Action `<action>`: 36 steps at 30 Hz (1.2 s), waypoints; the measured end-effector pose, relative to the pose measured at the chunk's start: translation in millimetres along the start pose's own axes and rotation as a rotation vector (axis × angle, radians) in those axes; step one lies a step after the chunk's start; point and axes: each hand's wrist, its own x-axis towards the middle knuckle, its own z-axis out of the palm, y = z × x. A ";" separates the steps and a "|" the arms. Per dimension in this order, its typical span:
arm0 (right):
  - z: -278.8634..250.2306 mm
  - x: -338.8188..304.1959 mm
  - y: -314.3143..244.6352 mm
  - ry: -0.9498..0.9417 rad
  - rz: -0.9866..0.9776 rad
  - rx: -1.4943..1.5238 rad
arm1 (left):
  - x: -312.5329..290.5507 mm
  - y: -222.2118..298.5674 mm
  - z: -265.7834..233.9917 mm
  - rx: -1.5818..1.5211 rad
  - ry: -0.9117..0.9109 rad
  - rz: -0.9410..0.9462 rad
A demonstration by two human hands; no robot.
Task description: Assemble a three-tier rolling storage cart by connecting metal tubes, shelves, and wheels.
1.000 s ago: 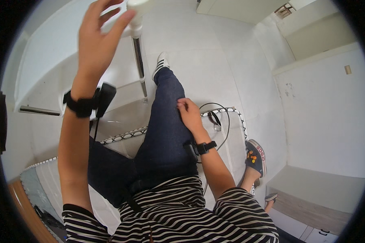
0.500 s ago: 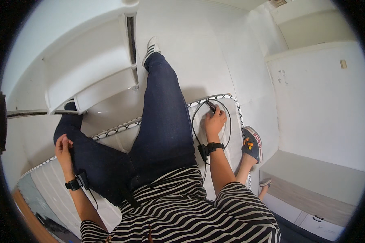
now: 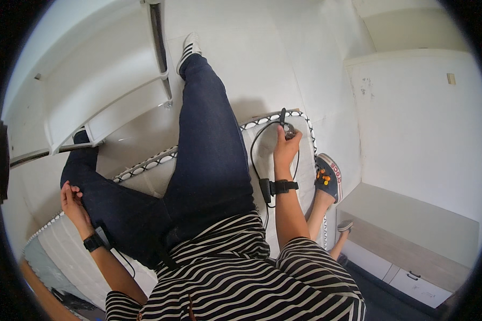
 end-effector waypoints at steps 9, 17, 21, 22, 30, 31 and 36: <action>-15.4 7.8 -117.9 0.011 -0.055 0.261 | 4.8 -1.4 5.6 0.082 0.009 0.023; -49.6 1.8 -230.1 0.046 -0.222 0.365 | 1.6 -3.7 1.4 0.147 0.046 0.034; -57.7 -10.7 -261.6 0.005 -0.388 0.566 | 0.1 -3.8 -1.9 0.139 0.051 0.032; -58.2 -13.4 -269.3 0.000 -0.388 0.568 | 0.1 -2.7 1.6 0.140 0.056 0.032; -49.6 -32.2 -306.1 -0.147 -0.407 1.010 | -4.1 3.2 11.9 0.106 0.065 0.044; -47.1 -35.1 -309.6 -0.161 -0.378 1.101 | -4.1 2.6 11.9 0.119 0.060 0.051; -45.5 -37.7 -312.6 -0.105 -0.430 1.020 | -5.0 1.1 9.5 0.100 0.070 0.044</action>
